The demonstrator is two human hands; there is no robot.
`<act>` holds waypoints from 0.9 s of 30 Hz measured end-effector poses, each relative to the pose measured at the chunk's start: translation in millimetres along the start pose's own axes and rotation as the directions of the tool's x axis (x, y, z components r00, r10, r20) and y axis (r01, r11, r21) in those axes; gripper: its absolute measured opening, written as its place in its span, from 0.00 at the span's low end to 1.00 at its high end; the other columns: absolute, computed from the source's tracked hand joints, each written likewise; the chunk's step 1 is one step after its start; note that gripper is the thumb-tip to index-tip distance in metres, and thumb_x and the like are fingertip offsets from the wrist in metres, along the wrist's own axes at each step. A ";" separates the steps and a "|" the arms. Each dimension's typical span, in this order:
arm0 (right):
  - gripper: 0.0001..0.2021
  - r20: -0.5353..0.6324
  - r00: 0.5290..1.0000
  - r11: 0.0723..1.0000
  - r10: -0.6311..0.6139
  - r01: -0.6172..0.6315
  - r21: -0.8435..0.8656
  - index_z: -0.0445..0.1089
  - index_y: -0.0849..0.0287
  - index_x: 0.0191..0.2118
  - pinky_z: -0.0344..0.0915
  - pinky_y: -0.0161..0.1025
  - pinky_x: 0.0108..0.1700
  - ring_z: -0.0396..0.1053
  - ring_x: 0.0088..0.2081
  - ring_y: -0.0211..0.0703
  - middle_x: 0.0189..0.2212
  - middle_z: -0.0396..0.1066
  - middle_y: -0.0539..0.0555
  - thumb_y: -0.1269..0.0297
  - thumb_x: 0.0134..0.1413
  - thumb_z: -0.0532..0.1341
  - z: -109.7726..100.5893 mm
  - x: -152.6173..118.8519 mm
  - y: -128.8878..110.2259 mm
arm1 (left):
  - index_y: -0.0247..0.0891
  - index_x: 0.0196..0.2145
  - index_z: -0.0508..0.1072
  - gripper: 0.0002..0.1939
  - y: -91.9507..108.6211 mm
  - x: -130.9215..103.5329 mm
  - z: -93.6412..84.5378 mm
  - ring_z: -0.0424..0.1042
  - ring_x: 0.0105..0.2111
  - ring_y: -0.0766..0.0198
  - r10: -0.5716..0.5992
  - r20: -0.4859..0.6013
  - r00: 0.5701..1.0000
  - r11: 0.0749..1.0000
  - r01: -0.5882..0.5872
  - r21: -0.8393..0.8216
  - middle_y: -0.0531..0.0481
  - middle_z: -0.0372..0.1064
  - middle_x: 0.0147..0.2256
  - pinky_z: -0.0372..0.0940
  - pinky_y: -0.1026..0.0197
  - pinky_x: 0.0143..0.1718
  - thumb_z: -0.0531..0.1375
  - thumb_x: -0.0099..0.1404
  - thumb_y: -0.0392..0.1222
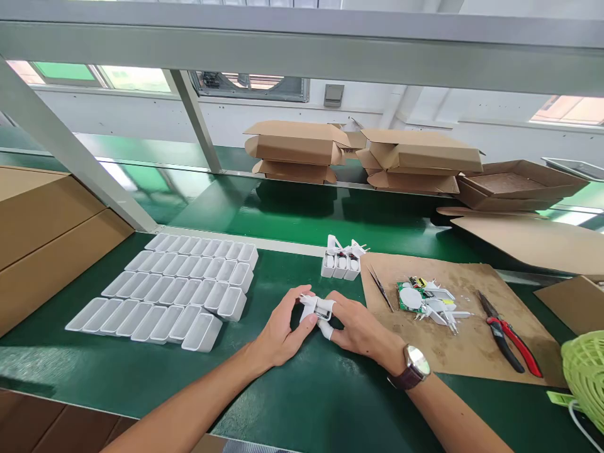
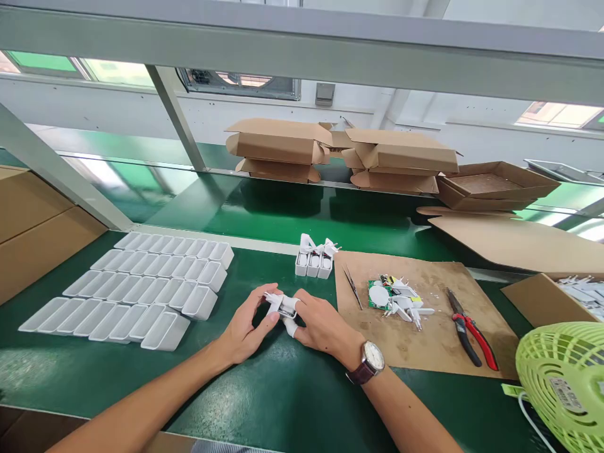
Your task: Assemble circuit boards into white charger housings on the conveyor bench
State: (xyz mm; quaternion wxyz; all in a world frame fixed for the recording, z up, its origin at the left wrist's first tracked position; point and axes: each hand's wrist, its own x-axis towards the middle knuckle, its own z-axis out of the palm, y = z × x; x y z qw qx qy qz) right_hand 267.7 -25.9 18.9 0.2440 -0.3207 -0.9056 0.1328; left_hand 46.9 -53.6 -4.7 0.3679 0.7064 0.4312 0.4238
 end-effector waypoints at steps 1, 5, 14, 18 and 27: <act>0.08 -0.029 1.000 1.000 -0.004 0.005 0.022 0.67 0.55 0.45 0.69 0.38 0.32 0.70 0.32 0.42 0.38 0.70 0.52 0.72 0.60 0.58 2.8 -1.2 0.5 | 0.43 0.64 0.59 0.24 -0.6 -0.2 0.1 0.72 0.55 0.53 0.004 -0.001 1.000 1.000 -0.004 -0.001 0.41 0.71 0.56 0.67 0.46 0.60 0.57 0.74 0.49; 0.15 -0.106 0.994 0.990 0.040 -0.025 0.137 0.70 0.54 0.52 0.74 0.42 0.43 0.73 0.42 0.46 0.44 0.72 0.57 0.72 0.62 0.57 15.5 -7.0 -0.2 | 0.45 0.66 0.56 0.27 -4.4 0.1 1.3 0.71 0.57 0.52 0.040 -0.011 0.999 0.999 -0.040 -0.011 0.40 0.68 0.57 0.67 0.43 0.60 0.57 0.74 0.49; 0.18 0.259 0.825 -0.007 0.502 -0.296 0.955 0.74 0.56 0.51 0.75 0.52 0.50 0.78 0.44 0.51 0.44 0.78 0.58 0.51 0.62 0.64 20.2 -0.4 -21.1 | 0.46 0.68 0.54 0.39 2.7 1.8 9.7 0.70 0.57 0.49 0.347 -0.135 0.928 0.929 -0.320 0.187 0.39 0.67 0.57 0.70 0.43 0.56 0.66 0.65 0.39; 0.19 0.347 0.815 -0.165 0.465 -0.305 0.938 0.75 0.58 0.50 0.71 0.58 0.56 0.79 0.46 0.55 0.44 0.79 0.60 0.51 0.59 0.67 21.6 0.0 -25.7 | 0.45 0.70 0.51 0.41 6.0 2.9 9.8 0.71 0.56 0.49 0.409 -0.162 0.898 0.905 -0.378 0.193 0.38 0.70 0.56 0.71 0.45 0.55 0.65 0.66 0.40; 0.18 0.377 0.811 -0.208 0.448 -0.315 0.926 0.75 0.58 0.50 0.69 0.60 0.58 0.79 0.48 0.57 0.44 0.80 0.60 0.52 0.58 0.67 24.1 -2.0 -25.4 | 0.46 0.71 0.51 0.41 5.8 4.1 11.0 0.73 0.55 0.50 0.408 -0.156 0.899 0.907 -0.381 0.177 0.38 0.71 0.55 0.72 0.45 0.53 0.65 0.67 0.42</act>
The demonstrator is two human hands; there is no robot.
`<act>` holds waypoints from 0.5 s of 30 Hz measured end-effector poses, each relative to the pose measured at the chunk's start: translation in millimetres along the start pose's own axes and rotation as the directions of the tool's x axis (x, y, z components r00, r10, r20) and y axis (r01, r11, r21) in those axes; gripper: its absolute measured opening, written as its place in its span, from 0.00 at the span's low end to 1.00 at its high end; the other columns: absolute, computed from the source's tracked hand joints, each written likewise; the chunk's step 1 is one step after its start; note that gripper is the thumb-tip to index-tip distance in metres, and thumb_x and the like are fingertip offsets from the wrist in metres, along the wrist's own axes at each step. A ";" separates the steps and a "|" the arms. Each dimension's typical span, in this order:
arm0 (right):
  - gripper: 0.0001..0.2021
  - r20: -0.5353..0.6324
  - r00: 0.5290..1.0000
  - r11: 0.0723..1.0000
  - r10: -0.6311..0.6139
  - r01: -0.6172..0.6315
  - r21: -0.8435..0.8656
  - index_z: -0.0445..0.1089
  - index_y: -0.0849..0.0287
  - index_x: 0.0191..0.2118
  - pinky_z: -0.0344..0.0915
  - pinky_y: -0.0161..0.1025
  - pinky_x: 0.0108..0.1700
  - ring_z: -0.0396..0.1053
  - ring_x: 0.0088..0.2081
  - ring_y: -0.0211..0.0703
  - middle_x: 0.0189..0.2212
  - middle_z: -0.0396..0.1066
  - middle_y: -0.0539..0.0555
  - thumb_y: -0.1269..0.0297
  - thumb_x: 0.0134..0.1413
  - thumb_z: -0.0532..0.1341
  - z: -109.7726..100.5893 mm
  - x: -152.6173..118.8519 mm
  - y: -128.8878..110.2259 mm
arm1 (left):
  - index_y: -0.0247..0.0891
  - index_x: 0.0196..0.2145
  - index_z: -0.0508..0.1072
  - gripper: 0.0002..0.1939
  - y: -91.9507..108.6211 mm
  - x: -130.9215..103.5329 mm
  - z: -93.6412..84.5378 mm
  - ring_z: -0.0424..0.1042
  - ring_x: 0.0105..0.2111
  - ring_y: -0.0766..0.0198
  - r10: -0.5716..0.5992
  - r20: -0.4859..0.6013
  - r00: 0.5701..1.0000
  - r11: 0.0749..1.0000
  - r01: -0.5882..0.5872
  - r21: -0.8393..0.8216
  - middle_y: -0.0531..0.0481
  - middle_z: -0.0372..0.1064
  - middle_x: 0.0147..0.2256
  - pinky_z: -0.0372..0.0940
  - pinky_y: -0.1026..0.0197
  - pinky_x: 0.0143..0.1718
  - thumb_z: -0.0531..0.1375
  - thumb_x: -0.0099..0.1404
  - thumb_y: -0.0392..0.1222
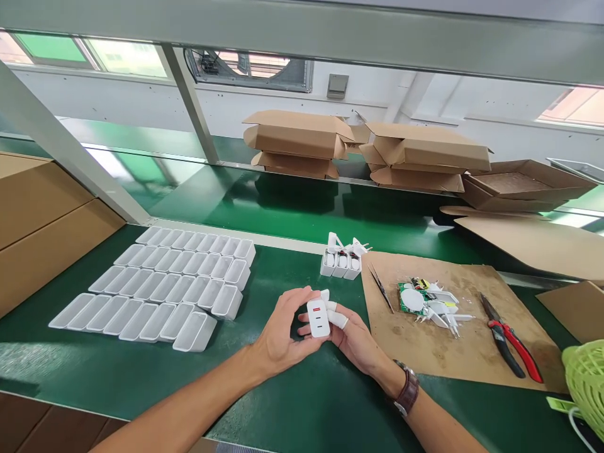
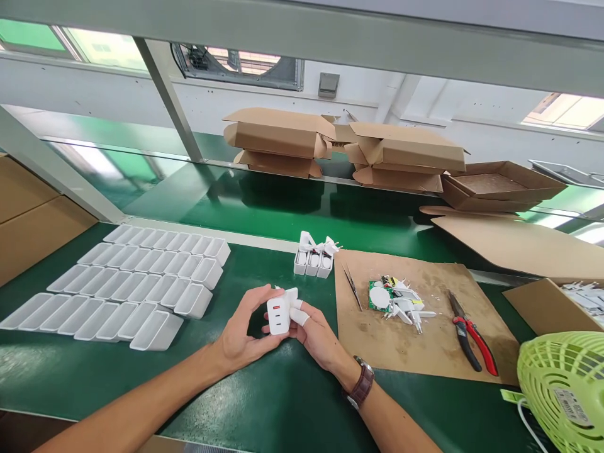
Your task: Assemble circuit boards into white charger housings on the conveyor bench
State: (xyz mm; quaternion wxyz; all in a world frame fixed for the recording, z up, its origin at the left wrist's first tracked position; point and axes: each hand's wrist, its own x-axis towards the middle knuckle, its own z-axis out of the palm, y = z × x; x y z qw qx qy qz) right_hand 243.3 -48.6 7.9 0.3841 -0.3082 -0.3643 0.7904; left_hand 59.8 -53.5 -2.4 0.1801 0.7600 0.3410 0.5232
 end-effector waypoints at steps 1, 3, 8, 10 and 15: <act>0.19 0.000 1.000 1.000 0.003 -0.003 -0.004 0.74 0.58 0.50 0.69 0.60 0.58 0.79 0.48 0.57 0.44 0.80 0.60 0.52 0.58 0.67 0.2 0.1 0.0 | 0.46 0.71 0.50 0.41 0.0 -0.1 0.0 0.73 0.55 0.50 -0.004 0.007 1.000 1.000 0.004 -0.004 0.38 0.71 0.55 0.72 0.45 0.53 0.65 0.67 0.42; 0.19 0.001 1.000 1.000 0.009 -0.009 -0.017 0.74 0.58 0.50 0.70 0.60 0.57 0.79 0.48 0.58 0.44 0.80 0.61 0.52 0.58 0.67 0.5 0.3 -0.2 | 0.46 0.71 0.50 0.41 -0.1 -0.6 0.0 0.73 0.55 0.50 -0.009 0.016 1.000 1.000 0.009 -0.004 0.38 0.71 0.56 0.72 0.46 0.54 0.66 0.67 0.42; 0.19 0.006 1.000 0.999 0.009 -0.009 -0.035 0.74 0.59 0.52 0.70 0.59 0.57 0.78 0.49 0.58 0.44 0.80 0.61 0.52 0.59 0.65 1.0 0.7 0.0 | 0.45 0.71 0.50 0.41 -0.5 -1.1 0.3 0.73 0.55 0.50 0.006 -0.003 1.000 1.000 -0.006 0.008 0.38 0.72 0.55 0.71 0.45 0.54 0.66 0.67 0.42; 0.19 0.009 1.000 0.999 0.013 -0.013 -0.029 0.74 0.59 0.52 0.70 0.59 0.57 0.78 0.49 0.57 0.44 0.80 0.61 0.53 0.60 0.65 1.0 0.8 0.3 | 0.45 0.71 0.51 0.42 -0.2 -0.3 0.2 0.73 0.55 0.51 0.010 -0.003 1.000 1.000 -0.010 0.015 0.38 0.72 0.55 0.71 0.46 0.54 0.66 0.66 0.42; 0.19 0.015 1.000 1.000 0.001 -0.001 -0.031 0.74 0.58 0.51 0.70 0.58 0.58 0.78 0.48 0.56 0.44 0.80 0.60 0.52 0.59 0.65 1.7 1.2 0.4 | 0.46 0.71 0.50 0.43 0.7 1.3 -0.1 0.73 0.55 0.51 0.026 0.010 1.000 1.000 -0.026 0.015 0.39 0.72 0.55 0.72 0.47 0.53 0.67 0.66 0.42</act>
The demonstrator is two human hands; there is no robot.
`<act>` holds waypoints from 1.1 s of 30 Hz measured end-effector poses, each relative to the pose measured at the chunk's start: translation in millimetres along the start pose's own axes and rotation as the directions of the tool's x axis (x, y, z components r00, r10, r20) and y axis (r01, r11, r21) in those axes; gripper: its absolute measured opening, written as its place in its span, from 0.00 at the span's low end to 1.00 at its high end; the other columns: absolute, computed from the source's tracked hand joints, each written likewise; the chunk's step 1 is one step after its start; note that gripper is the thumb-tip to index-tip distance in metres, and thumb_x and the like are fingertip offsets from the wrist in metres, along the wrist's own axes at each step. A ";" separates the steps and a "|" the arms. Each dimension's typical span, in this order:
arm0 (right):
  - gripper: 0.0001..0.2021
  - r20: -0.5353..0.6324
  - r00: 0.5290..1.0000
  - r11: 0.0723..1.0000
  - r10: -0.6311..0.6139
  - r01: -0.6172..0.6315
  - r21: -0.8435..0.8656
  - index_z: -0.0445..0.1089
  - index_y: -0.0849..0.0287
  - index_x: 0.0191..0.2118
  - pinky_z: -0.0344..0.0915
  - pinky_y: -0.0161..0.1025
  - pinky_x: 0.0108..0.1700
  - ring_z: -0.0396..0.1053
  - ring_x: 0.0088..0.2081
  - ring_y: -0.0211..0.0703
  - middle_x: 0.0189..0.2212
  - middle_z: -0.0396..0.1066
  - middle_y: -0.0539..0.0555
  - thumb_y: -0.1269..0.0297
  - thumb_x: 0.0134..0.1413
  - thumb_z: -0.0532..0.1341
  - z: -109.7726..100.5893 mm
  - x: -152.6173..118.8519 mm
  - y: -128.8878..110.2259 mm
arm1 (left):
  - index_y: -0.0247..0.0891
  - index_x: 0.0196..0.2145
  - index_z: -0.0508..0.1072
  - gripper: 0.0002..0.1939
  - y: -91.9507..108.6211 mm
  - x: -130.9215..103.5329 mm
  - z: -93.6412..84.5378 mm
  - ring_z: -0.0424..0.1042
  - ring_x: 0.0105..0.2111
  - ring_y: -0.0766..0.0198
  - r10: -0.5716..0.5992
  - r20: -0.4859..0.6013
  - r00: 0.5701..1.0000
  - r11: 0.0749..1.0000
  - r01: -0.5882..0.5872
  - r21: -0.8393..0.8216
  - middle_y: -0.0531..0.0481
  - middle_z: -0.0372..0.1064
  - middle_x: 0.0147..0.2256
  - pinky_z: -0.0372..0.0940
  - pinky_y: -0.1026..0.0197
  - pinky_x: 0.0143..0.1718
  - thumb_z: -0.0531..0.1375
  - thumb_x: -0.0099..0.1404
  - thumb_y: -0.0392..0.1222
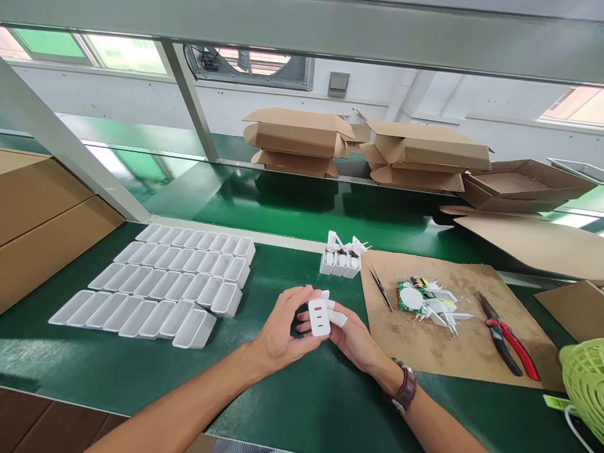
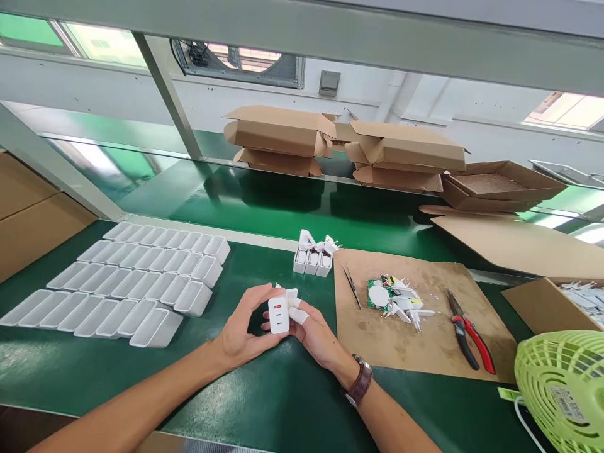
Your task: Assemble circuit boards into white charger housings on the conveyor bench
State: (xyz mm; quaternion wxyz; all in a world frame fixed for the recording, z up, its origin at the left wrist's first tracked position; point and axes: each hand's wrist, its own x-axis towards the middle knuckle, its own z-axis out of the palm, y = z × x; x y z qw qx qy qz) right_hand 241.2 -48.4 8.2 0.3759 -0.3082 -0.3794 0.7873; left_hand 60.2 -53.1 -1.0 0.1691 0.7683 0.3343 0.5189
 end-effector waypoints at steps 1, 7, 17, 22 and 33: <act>0.19 -0.002 1.000 1.000 -0.002 0.002 -0.006 0.74 0.58 0.50 0.70 0.58 0.57 0.78 0.48 0.56 0.45 0.80 0.60 0.52 0.58 0.65 0.3 0.0 -0.2 | 0.46 0.71 0.50 0.42 0.0 -0.3 0.1 0.73 0.55 0.50 -0.006 0.006 1.000 1.000 0.006 -0.001 0.39 0.72 0.55 0.72 0.47 0.54 0.67 0.66 0.42; 0.18 -0.011 1.000 0.999 -0.027 0.027 -0.037 0.74 0.57 0.49 0.71 0.56 0.55 0.78 0.47 0.55 0.44 0.79 0.59 0.50 0.59 0.65 -1.7 -0.4 0.4 | 0.45 0.70 0.52 0.41 -2.1 -3.7 -0.6 0.72 0.56 0.49 -0.019 0.025 1.000 1.000 0.018 0.017 0.38 0.72 0.56 0.70 0.45 0.55 0.66 0.66 0.43; 0.13 -0.008 0.825 0.515 -0.565 0.345 -0.785 0.74 0.53 0.51 0.73 0.43 0.45 0.71 0.40 0.44 0.45 0.74 0.55 0.61 0.62 0.63 -9.5 3.4 7.1 | 0.44 0.67 0.57 0.36 -19.4 -5.8 -2.3 0.68 0.58 0.44 -0.233 0.097 0.968 0.958 0.211 0.193 0.39 0.71 0.55 0.68 0.40 0.56 0.64 0.65 0.39; 0.12 0.119 0.777 0.358 -0.618 0.412 -0.838 0.73 0.53 0.52 0.73 0.42 0.48 0.72 0.41 0.42 0.46 0.74 0.55 0.65 0.66 0.59 -8.0 -0.6 0.2 | 0.43 0.66 0.57 0.35 -30.3 -8.7 -1.3 0.72 0.47 0.52 -0.327 0.069 0.942 0.936 0.313 0.157 0.41 0.71 0.51 0.72 0.45 0.49 0.65 0.66 0.45; 0.25 -0.311 0.576 0.493 -0.756 0.189 -0.849 0.65 0.57 0.61 0.69 0.60 0.61 0.70 0.54 0.55 0.53 0.71 0.62 0.61 0.58 0.58 -72.8 27.0 -5.0 | 0.37 0.61 0.61 0.33 -71.1 40.3 12.7 0.75 0.49 0.53 -0.658 -0.062 0.750 0.751 0.647 -0.134 0.37 0.70 0.59 0.70 0.44 0.57 0.64 0.60 0.42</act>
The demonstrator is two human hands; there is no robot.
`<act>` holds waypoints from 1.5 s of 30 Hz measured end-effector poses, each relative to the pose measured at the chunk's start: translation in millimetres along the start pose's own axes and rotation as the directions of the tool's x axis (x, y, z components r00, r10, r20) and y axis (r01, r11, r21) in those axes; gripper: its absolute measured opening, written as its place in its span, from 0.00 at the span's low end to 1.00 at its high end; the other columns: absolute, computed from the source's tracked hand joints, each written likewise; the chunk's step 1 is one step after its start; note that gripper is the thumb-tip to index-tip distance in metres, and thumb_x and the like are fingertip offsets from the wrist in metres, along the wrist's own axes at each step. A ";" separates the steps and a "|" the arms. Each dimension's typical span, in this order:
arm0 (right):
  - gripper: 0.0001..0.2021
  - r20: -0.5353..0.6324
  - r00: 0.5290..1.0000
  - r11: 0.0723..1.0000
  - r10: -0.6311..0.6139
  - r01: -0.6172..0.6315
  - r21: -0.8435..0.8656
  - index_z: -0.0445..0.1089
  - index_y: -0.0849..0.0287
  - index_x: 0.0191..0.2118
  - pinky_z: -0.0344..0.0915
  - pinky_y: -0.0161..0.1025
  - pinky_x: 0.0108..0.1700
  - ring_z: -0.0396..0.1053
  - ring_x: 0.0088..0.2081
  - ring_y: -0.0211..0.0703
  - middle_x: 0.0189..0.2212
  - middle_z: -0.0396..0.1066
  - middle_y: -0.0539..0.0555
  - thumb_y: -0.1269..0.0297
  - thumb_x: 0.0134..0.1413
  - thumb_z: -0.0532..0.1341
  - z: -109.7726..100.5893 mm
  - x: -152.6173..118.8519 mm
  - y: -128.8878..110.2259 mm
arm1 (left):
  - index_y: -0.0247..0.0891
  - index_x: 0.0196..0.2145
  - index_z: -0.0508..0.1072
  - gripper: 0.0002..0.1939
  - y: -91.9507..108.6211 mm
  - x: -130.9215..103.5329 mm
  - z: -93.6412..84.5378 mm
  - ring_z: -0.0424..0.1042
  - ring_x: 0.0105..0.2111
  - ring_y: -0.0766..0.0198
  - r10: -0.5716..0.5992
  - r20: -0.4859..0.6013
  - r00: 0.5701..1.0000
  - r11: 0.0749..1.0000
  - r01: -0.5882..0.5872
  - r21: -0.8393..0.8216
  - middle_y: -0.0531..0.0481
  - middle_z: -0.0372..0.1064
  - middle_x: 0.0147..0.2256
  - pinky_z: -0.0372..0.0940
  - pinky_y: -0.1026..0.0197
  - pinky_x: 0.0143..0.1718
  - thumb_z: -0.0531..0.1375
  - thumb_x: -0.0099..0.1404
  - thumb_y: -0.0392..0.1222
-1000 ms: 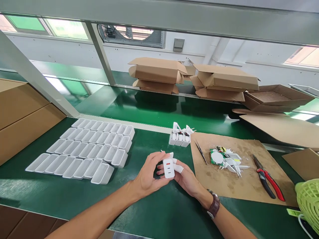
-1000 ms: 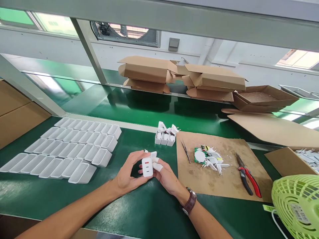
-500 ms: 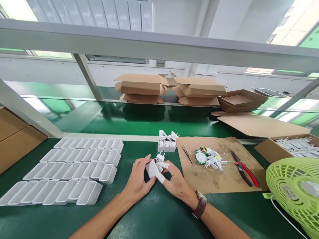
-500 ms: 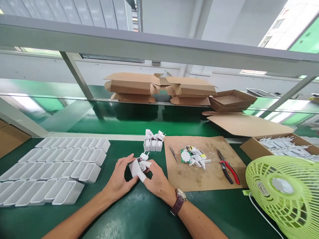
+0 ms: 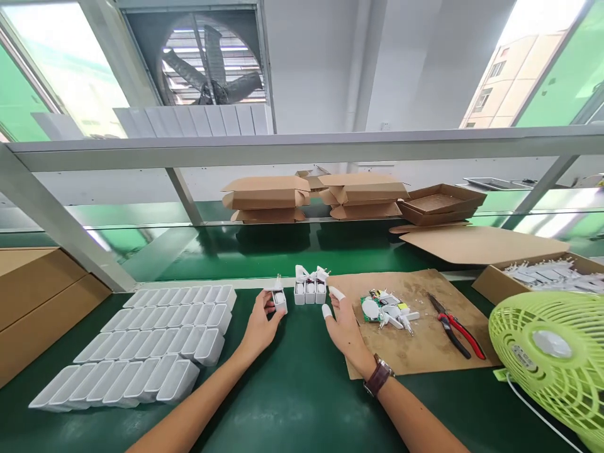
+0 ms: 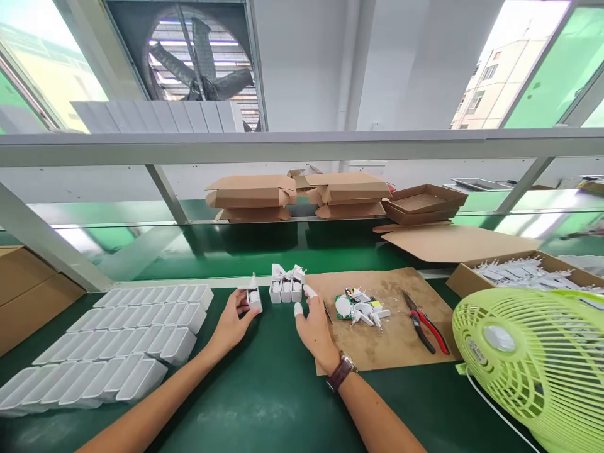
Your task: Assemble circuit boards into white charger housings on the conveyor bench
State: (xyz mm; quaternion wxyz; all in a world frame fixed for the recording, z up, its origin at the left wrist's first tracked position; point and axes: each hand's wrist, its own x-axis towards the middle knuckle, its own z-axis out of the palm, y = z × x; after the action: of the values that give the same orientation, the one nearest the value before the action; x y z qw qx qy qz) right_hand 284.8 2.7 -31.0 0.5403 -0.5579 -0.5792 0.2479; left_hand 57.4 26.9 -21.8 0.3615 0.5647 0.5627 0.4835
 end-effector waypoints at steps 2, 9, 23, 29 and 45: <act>0.28 0.024 0.999 1.000 0.024 -0.024 0.010 0.63 0.58 0.63 0.67 0.61 0.62 0.70 0.56 0.57 0.55 0.70 0.63 0.60 0.56 0.59 3.1 3.6 13.1 | 0.36 0.63 0.59 0.34 2.7 8.2 10.2 0.77 0.49 0.53 -0.006 0.008 1.000 1.000 0.006 -0.013 0.35 0.68 0.60 0.70 0.43 0.58 0.63 0.61 0.39; 0.30 0.128 0.992 0.998 -0.018 0.011 0.059 0.59 0.56 0.66 0.67 0.59 0.64 0.69 0.62 0.56 0.63 0.67 0.65 0.61 0.58 0.59 6.7 6.5 22.5 | 0.38 0.65 0.58 0.35 7.3 4.3 34.6 0.71 0.61 0.47 0.025 0.022 0.999 0.997 -0.023 -0.068 0.33 0.64 0.64 0.66 0.42 0.64 0.63 0.62 0.35; 0.31 0.159 0.942 0.913 -0.294 0.327 -0.245 0.52 0.60 0.70 0.59 0.69 0.67 0.60 0.67 0.62 0.65 0.61 0.68 0.63 0.63 0.56 -7.6 -5.8 -14.4 | 0.45 0.66 0.58 0.31 73.1 -31.9 -48.2 0.69 0.61 0.52 0.492 -0.157 0.857 0.865 -0.460 0.199 0.40 0.64 0.63 0.69 0.45 0.61 0.63 0.69 0.43; 0.28 0.197 0.854 0.773 -0.481 0.519 -0.364 0.52 0.60 0.70 0.69 0.64 0.62 0.64 0.64 0.62 0.63 0.63 0.68 0.65 0.67 0.55 -9.3 -15.3 -32.1 | 0.43 0.53 0.70 0.16 81.5 -66.7 -152.5 0.68 0.60 0.46 0.668 -0.010 0.744 0.514 -0.451 0.730 0.40 0.70 0.56 0.67 0.40 0.59 0.64 0.69 0.44; 0.22 0.435 0.849 0.515 -0.301 0.529 -0.675 0.67 0.69 0.57 0.65 0.70 0.61 0.63 0.62 0.71 0.58 0.67 0.74 0.73 0.57 0.61 -108.0 13.1 -53.7 | 0.42 0.33 0.72 0.14 43.7 -43.7 -73.7 0.77 0.49 0.50 0.692 0.495 0.525 0.248 -0.817 0.520 0.42 0.75 0.54 0.73 0.51 0.43 0.52 0.75 0.45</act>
State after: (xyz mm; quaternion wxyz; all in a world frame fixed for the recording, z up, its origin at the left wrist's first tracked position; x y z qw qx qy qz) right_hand 364.6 -33.1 53.0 0.2081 -0.5393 -0.8108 -0.0915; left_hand 4.0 -30.7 33.8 -0.1171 0.8915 0.3254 0.2927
